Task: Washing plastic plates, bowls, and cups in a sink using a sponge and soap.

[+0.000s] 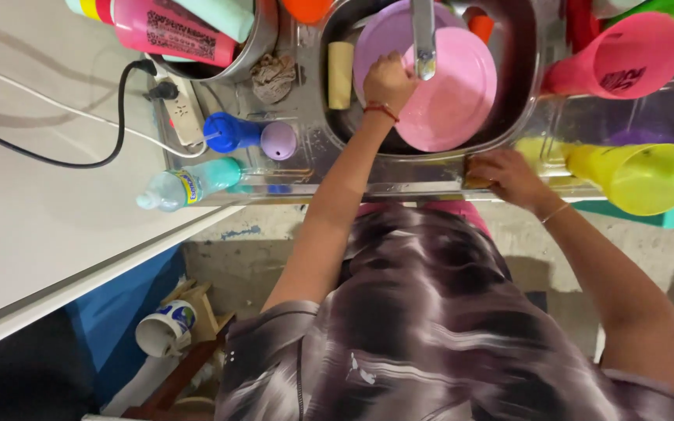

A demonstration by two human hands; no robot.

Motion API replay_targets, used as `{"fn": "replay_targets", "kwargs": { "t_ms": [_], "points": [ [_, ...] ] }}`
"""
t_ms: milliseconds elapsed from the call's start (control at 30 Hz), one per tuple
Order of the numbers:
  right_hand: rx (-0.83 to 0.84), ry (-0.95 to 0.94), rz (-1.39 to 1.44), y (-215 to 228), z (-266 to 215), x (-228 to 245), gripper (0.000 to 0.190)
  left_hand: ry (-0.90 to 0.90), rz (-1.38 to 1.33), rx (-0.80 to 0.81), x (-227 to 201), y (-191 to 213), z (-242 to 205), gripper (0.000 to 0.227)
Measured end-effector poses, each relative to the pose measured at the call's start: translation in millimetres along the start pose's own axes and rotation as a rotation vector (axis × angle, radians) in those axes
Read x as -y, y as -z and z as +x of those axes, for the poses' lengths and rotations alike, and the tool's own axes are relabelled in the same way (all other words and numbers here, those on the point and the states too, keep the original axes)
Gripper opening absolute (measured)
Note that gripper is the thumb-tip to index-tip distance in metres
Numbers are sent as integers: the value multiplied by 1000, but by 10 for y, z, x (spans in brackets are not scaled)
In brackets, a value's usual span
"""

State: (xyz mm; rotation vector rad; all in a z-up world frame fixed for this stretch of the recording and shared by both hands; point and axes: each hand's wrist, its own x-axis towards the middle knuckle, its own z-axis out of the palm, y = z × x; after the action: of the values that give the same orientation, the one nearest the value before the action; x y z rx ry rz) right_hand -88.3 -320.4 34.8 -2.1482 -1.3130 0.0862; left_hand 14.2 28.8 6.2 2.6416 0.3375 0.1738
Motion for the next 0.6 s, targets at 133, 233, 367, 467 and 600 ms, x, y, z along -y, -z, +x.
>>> {"fn": "replay_targets", "kwargs": {
  "t_ms": [133, 233, 367, 467, 600],
  "points": [
    [110, 91, 131, -493, 705, 516, 24, 3, -182, 152, 130, 89, 240, 21],
    [152, 107, 86, -1356, 1250, 507, 31, 59, -457, 148, 194, 202, 319, 19],
    [86, -810, 1122, -387, 2581, 1247, 38, 131, -632, 17, 135, 529, 355, 12],
    [-243, -264, 372, -611, 2214, 565, 19, 171, -697, -13, 337, 413, 419, 40],
    [-58, -564, 677, 81, 1598, 578, 37, 103, -1026, 16, 762, -43, 268, 48]
  ]
}}
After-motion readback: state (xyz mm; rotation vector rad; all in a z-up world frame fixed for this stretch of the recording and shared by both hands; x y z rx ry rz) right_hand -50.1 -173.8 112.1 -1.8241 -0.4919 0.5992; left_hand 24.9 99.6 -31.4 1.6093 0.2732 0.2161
